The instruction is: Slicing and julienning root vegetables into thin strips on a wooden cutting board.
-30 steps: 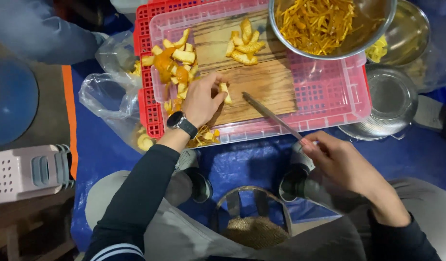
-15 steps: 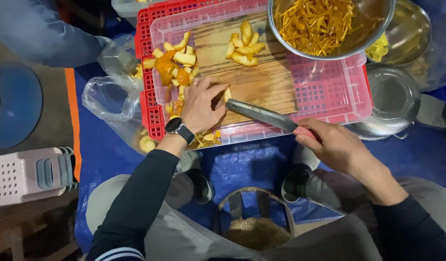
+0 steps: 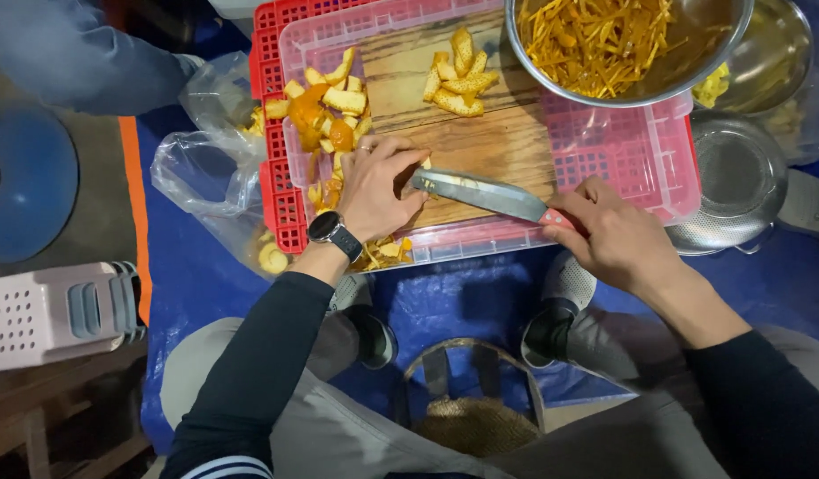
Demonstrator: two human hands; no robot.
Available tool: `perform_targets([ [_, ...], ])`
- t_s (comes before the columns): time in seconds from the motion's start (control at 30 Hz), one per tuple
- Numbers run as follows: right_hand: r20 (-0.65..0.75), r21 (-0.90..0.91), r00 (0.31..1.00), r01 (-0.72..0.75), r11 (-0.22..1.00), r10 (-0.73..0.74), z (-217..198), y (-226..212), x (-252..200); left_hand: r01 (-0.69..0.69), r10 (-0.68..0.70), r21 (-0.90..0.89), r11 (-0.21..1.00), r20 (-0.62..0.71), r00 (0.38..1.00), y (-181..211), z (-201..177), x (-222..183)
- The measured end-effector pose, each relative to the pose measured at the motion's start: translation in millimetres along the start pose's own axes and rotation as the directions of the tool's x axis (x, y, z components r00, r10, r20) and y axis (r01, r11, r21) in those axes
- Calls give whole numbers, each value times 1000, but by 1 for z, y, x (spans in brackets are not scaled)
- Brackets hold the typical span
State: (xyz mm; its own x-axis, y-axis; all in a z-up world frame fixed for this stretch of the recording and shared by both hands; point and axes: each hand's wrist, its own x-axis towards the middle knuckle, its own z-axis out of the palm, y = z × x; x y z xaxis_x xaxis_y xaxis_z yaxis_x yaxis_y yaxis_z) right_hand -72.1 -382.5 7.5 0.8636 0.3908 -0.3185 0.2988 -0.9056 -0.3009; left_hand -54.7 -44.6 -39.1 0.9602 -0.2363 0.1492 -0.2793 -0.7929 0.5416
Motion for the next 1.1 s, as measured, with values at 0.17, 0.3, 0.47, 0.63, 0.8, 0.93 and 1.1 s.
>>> perform_targets([
  [0.17, 20, 2, 998, -67, 998, 67, -1, 3, 0, -5, 4, -69, 998, -1, 1000, -10, 9, -2],
  [0.3, -17, -1, 999, -39, 999, 39, 1, 0, 4, -2, 1, -80, 997, -15, 1000, -3, 2, -2],
  [0.47, 9, 14, 1000, -30, 999, 29, -5, 2, 3, -3, 1, -76, 997, -21, 1000, -9, 7, 0],
  [0.63, 3, 25, 999, -38, 999, 38, -2, 2, 9, 2, -5, -111, 994, -32, 999, -10, 8, 1],
  [0.8, -53, 73, 997, 51, 996, -48, 4, 3, 15, -2, -2, -82, 997, -44, 999, -13, 11, 3],
  [0.93, -27, 87, 999, 32, 996, -29, 2, 8, 11, 25, -28, -90, 996, -27, 999, -10, 8, 4],
  [1.1, -78, 95, 994, 82, 992, -74, -1, -5, 18, 36, -37, -54, 998, -27, 999, -6, 7, 3],
])
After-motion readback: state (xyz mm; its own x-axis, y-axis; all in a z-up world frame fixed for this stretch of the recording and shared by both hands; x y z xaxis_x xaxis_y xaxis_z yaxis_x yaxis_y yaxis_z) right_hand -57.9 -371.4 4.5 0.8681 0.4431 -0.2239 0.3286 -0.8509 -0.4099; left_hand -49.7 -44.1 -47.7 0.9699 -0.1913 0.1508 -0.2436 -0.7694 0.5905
